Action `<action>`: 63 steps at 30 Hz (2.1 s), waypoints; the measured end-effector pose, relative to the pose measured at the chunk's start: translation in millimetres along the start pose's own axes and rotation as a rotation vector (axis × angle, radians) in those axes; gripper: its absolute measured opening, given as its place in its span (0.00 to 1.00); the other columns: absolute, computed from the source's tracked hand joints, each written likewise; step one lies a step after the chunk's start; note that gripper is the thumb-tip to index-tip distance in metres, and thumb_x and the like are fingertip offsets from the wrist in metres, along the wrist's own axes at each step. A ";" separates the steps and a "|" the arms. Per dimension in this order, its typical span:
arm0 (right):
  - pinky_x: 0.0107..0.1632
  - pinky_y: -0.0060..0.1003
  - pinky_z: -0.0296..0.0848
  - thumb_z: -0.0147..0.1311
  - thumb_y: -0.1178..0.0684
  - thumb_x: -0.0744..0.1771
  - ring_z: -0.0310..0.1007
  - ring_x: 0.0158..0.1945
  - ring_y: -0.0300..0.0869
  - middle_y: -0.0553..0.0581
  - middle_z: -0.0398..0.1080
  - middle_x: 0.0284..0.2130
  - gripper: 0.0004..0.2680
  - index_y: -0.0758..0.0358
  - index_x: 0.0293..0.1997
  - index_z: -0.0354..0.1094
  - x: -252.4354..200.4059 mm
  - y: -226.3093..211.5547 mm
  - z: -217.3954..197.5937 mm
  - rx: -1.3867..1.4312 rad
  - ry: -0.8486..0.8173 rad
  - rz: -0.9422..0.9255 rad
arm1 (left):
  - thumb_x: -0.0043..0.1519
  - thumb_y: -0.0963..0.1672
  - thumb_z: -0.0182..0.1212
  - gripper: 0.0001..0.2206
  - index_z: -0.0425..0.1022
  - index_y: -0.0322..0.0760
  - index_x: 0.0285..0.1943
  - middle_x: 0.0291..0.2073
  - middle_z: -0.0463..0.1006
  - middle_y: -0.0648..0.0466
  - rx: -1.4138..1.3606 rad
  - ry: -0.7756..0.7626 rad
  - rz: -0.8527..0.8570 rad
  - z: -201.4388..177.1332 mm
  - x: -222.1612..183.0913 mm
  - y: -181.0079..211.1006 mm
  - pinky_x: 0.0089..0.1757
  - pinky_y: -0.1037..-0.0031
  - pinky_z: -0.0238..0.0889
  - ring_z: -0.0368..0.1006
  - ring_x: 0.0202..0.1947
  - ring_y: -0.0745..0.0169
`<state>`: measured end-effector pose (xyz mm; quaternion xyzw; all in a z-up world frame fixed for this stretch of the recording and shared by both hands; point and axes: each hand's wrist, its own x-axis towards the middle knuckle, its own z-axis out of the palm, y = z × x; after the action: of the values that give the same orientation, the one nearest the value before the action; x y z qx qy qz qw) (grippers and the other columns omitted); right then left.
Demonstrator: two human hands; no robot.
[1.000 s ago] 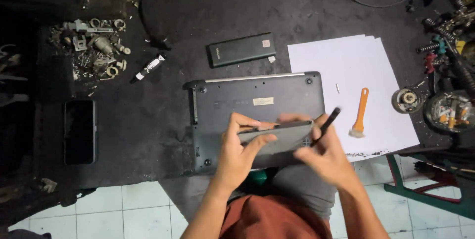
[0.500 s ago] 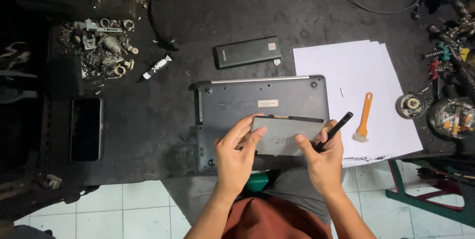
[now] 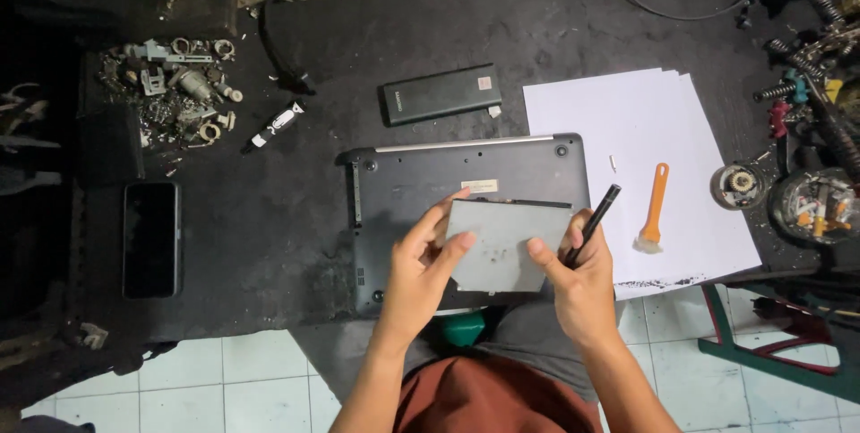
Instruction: Using a prying tool and a brush to carefully detach the back cover of a laptop on a repair bench.
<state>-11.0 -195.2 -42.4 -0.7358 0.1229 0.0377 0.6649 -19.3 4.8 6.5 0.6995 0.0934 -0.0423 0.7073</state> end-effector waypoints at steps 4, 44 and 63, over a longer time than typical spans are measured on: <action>0.21 0.23 0.57 0.64 0.57 0.65 0.51 0.15 0.29 0.40 0.52 0.15 0.17 0.49 0.35 0.48 7.7 18.1 -1.1 0.031 0.012 -0.060 | 0.65 0.47 0.59 0.22 0.71 0.39 0.69 0.31 0.63 0.54 0.001 0.023 0.055 7.6 -0.8 -10.2 0.34 0.73 0.52 0.55 0.33 0.69; 0.44 0.40 0.79 0.47 0.48 0.70 0.76 0.42 0.47 0.64 0.72 0.34 0.16 0.72 0.60 0.67 11.9 1.5 -93.1 0.160 0.166 0.171 | 0.69 0.35 0.52 0.18 0.77 0.43 0.65 0.59 0.79 0.47 1.045 -0.116 0.907 -36.4 248.9 -48.7 0.62 0.48 0.56 0.72 0.59 0.35; 0.45 0.38 0.82 0.53 0.66 0.72 0.78 0.38 0.47 0.65 0.75 0.41 0.30 0.49 0.77 0.29 94.1 19.1 -30.2 0.093 0.268 -0.453 | 0.74 0.47 0.49 0.23 0.58 0.53 0.79 0.77 0.54 0.47 1.082 -0.405 0.475 -37.3 245.4 -46.0 0.70 0.47 0.32 0.41 0.76 0.34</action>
<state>72.3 -238.9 -78.1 -0.7117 0.0435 -0.2154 0.6673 209.5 58.6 -85.7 0.9384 -0.2354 -0.0569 0.2466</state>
